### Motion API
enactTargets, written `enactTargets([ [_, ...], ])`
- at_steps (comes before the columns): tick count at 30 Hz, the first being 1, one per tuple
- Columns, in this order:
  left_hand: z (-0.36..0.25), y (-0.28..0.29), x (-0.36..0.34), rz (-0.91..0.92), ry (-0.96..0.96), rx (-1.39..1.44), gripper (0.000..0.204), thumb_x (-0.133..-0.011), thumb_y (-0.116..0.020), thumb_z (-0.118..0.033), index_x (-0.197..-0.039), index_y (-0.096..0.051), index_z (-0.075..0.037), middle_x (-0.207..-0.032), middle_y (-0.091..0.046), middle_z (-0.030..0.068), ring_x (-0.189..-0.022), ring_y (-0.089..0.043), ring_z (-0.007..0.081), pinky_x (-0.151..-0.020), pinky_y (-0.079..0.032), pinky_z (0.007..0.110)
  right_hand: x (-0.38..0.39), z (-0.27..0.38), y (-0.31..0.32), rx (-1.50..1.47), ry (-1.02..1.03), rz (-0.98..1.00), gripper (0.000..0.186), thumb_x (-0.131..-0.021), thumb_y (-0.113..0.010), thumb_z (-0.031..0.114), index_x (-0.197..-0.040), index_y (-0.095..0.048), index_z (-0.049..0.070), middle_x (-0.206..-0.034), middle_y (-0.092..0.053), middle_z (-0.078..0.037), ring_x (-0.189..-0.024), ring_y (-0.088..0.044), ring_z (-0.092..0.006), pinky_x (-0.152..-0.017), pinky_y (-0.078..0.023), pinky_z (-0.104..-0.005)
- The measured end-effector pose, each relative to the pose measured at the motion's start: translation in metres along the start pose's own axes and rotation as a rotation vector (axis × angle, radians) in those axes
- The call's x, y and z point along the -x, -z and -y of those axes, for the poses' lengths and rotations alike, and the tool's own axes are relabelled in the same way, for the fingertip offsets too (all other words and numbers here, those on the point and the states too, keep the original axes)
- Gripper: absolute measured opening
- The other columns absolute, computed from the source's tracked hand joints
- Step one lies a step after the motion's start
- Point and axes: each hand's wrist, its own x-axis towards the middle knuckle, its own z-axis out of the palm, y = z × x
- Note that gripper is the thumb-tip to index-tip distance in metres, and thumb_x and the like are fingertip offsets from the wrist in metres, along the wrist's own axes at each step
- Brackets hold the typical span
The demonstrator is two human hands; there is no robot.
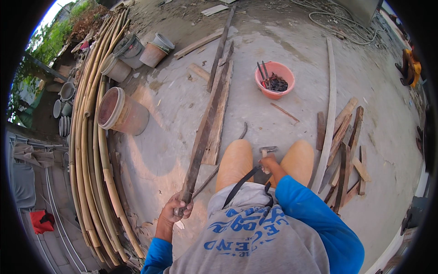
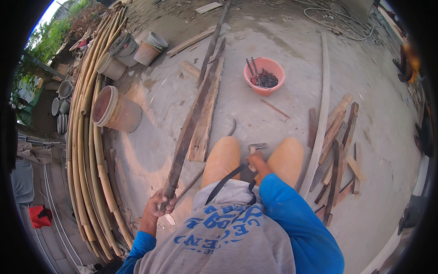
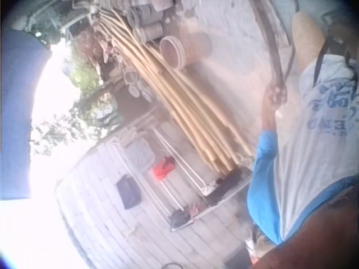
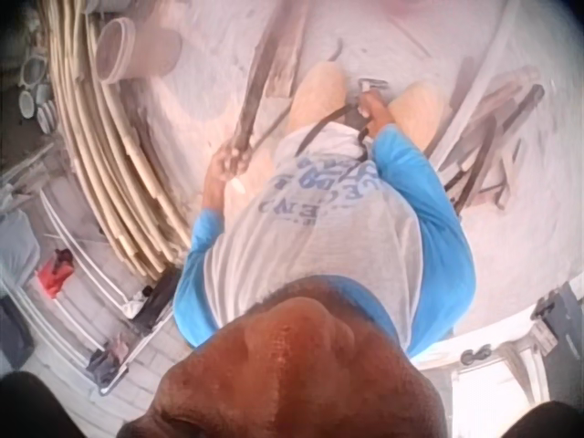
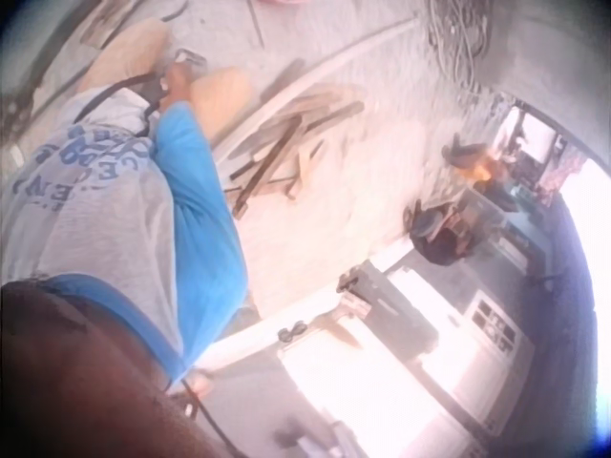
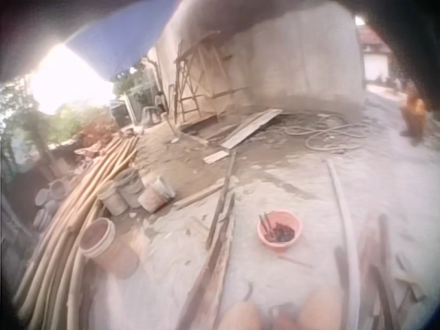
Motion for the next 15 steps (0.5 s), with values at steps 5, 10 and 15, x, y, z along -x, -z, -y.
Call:
enactTargets([
  [5,0.006,0.004,-0.004,-0.113,0.004,-0.183,0.069,-0.076,-0.072,-0.009,-0.142,-0.050,-0.004,-0.083,-0.061,0.0112,-0.060,-0.059,0.0199,-0.048,-0.048,0.035,0.001,0.002,0.002,0.049,0.039,-0.096,0.018,-0.089,-0.076,0.004,-0.085,-0.064,-0.007,-0.061,-0.063,-0.017,-0.045,-0.061,-0.0263,-0.038,-0.046,-0.0426],
  [10,0.008,0.006,-0.005,-0.088,0.017,-0.154,0.060,-0.078,-0.071,-0.008,-0.134,-0.051,-0.005,-0.082,-0.061,0.0109,-0.061,-0.059,0.0203,-0.049,-0.050,0.035,0.016,0.014,0.005,0.101,0.045,-0.165,0.018,-0.089,-0.076,0.005,-0.083,-0.067,-0.009,-0.063,-0.066,-0.018,-0.046,-0.064,-0.0269,-0.040,-0.049,-0.0429],
  [15,0.005,0.003,-0.007,-0.005,0.028,-0.041,0.060,-0.079,-0.070,-0.007,-0.136,-0.052,-0.004,-0.082,-0.060,0.0100,-0.063,-0.059,0.0196,-0.050,-0.050,0.035,-0.001,0.003,0.006,0.105,0.047,-0.173,0.018,-0.087,-0.076,0.006,-0.084,-0.066,-0.010,-0.064,-0.067,-0.019,-0.047,-0.065,-0.0278,-0.041,-0.050,-0.0430],
])
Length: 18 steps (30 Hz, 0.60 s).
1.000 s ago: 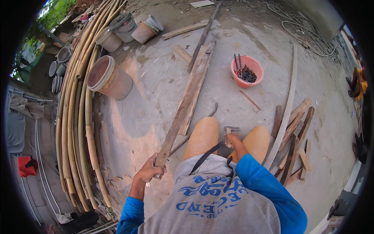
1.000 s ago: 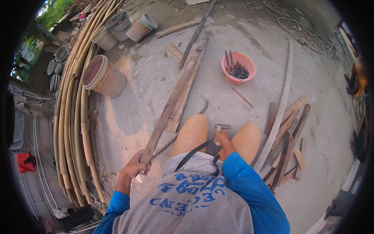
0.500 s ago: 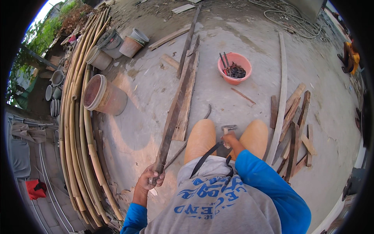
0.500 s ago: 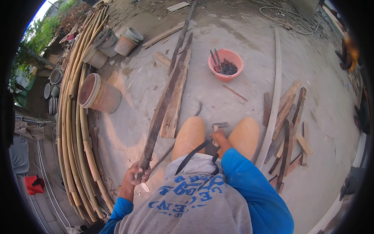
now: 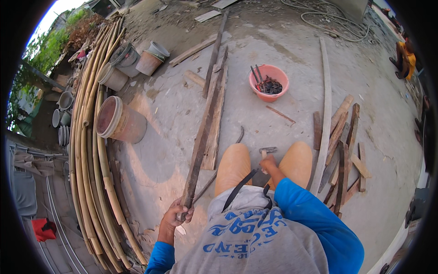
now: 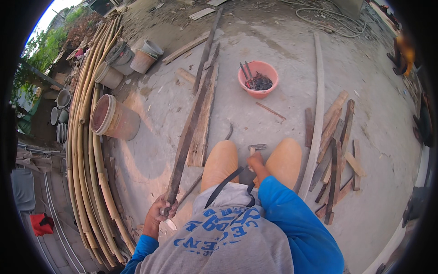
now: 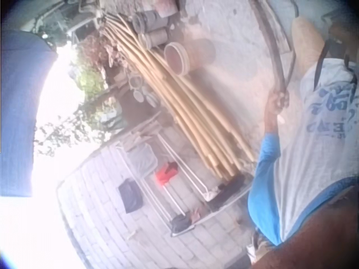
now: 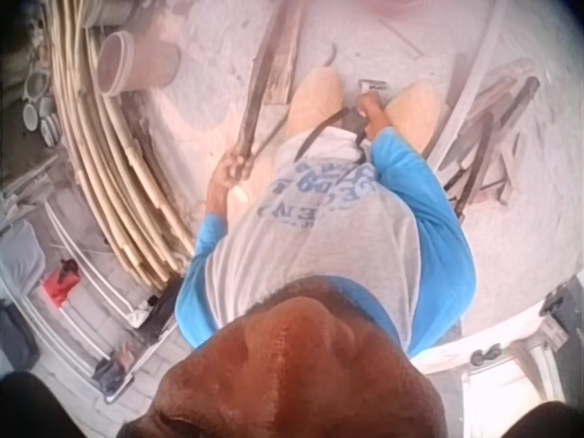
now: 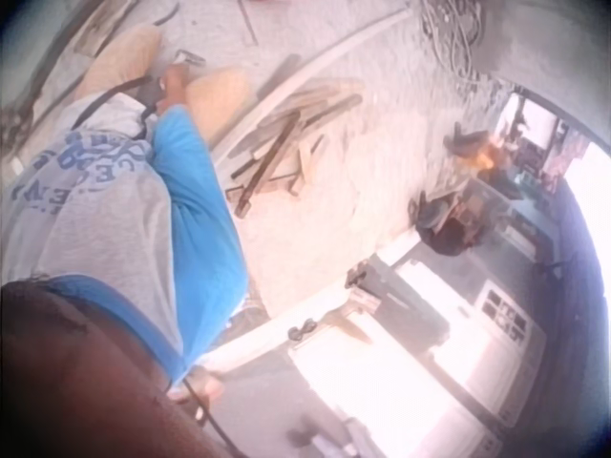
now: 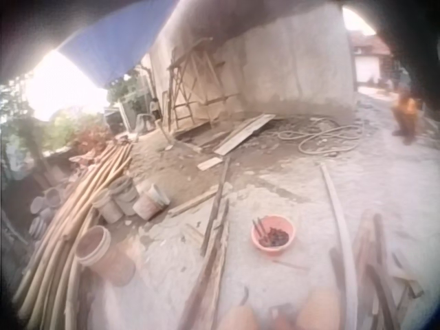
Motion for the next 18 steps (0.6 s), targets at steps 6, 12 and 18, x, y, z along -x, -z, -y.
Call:
enactTargets([
  [6,0.005,-0.004,-0.003,-0.333,0.000,-0.516,0.068,-0.075,-0.076,-0.003,-0.138,-0.052,-0.002,-0.086,-0.062,0.0086,-0.063,-0.060,0.0172,-0.051,-0.050,0.033,-0.010,-0.010,-0.012,-0.003,0.008,-0.015,0.021,-0.085,-0.077,0.005,-0.087,-0.064,-0.011,-0.069,-0.067,-0.021,-0.051,-0.068,-0.0311,-0.041,-0.050,-0.0455],
  [12,0.015,-0.024,-0.012,-0.511,-0.080,-0.920,0.074,-0.071,-0.081,-0.011,-0.137,-0.050,0.001,-0.093,-0.067,0.0138,-0.069,-0.067,0.0229,-0.059,-0.054,0.036,-0.014,-0.012,-0.009,0.088,0.024,0.007,0.023,-0.084,-0.078,0.005,-0.091,-0.065,-0.012,-0.070,-0.067,-0.020,-0.053,-0.069,-0.0329,-0.040,-0.051,-0.0470],
  [18,0.033,-0.030,-0.020,-0.687,-0.063,-1.230,0.084,-0.066,-0.082,-0.018,-0.140,-0.047,0.004,-0.100,-0.072,0.0283,-0.091,-0.074,0.0394,-0.080,-0.058,0.042,0.000,-0.004,-0.004,0.092,-0.002,0.041,0.020,-0.086,-0.077,0.003,-0.091,-0.065,-0.012,-0.069,-0.066,-0.020,-0.050,-0.066,-0.0300,-0.040,-0.049,-0.0438],
])
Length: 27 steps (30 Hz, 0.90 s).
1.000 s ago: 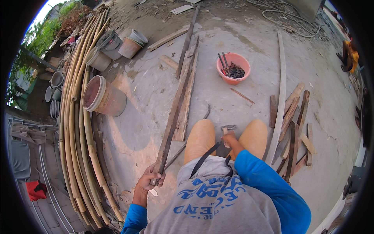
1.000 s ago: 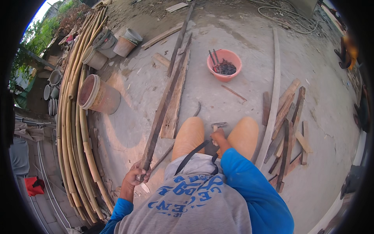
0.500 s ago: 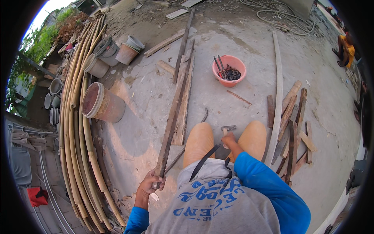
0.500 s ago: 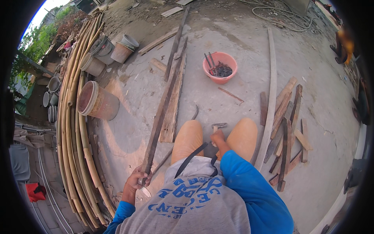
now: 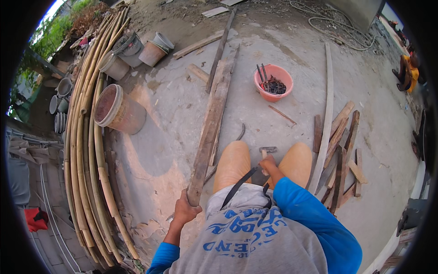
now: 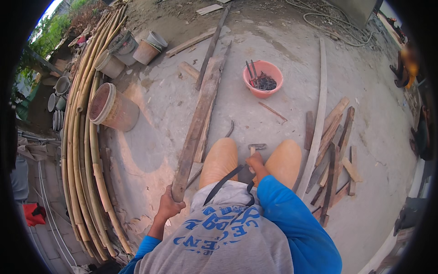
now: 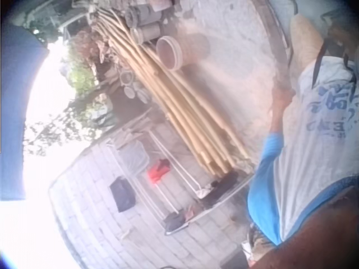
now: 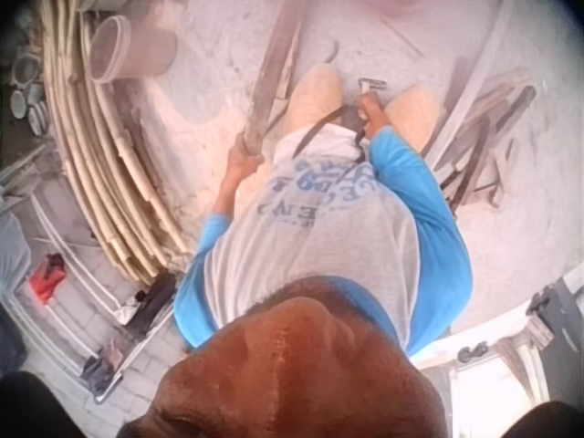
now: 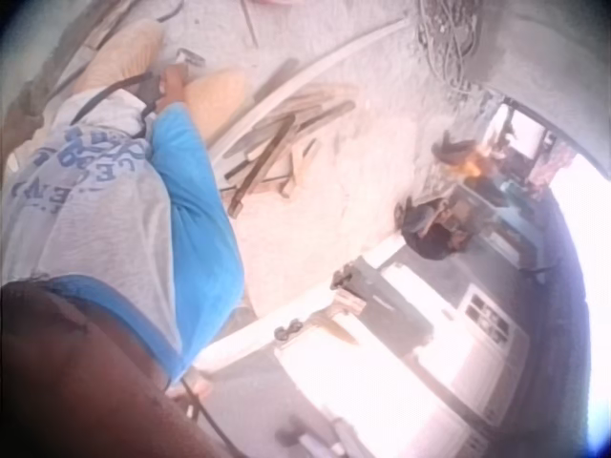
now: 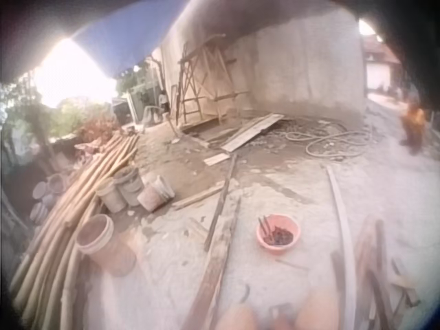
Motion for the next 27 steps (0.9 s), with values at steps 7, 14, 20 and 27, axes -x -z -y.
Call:
enactTargets([
  [7,-0.010,0.019,0.014,0.115,-0.008,0.228,0.074,-0.071,-0.080,-0.012,-0.137,-0.049,0.003,-0.087,-0.069,0.0152,-0.074,-0.070,0.0279,-0.062,-0.056,0.040,0.023,0.018,0.012,-0.624,-0.055,0.124,0.020,-0.088,-0.077,0.006,-0.080,-0.060,-0.001,-0.060,-0.052,-0.006,-0.045,-0.049,-0.0182,-0.039,-0.042,-0.0364],
  [14,-0.009,0.066,0.044,0.381,0.079,0.694,0.070,-0.068,-0.079,-0.005,-0.132,-0.050,0.002,-0.080,-0.062,0.0073,-0.061,-0.062,0.0161,-0.050,-0.049,0.032,0.051,0.143,-0.025,-0.998,0.097,0.475,0.026,-0.097,-0.074,0.016,-0.112,-0.059,0.001,-0.091,-0.061,-0.012,-0.081,-0.067,-0.0283,-0.066,-0.062,-0.0439],
  [20,-0.035,0.072,0.089,0.247,0.129,0.412,0.076,-0.071,-0.080,-0.009,-0.139,-0.049,0.004,-0.091,-0.063,0.0051,-0.076,-0.062,0.0175,-0.060,-0.054,0.033,0.092,0.233,-0.072,-1.137,0.070,0.653,0.044,-0.100,-0.071,0.024,-0.136,-0.053,0.004,-0.124,-0.064,-0.017,-0.116,-0.065,-0.0363,-0.093,-0.059,-0.0545],
  [27,0.002,0.031,0.080,0.109,-0.022,0.170,0.084,-0.069,-0.084,-0.017,-0.141,-0.047,0.007,-0.096,-0.072,0.0206,-0.085,-0.074,0.0270,-0.074,-0.059,0.038,0.066,0.223,-0.101,-1.167,0.154,0.684,0.052,-0.097,-0.076,0.022,-0.141,-0.054,0.005,-0.129,-0.065,-0.015,-0.119,-0.064,-0.0329,-0.097,-0.055,-0.0541],
])
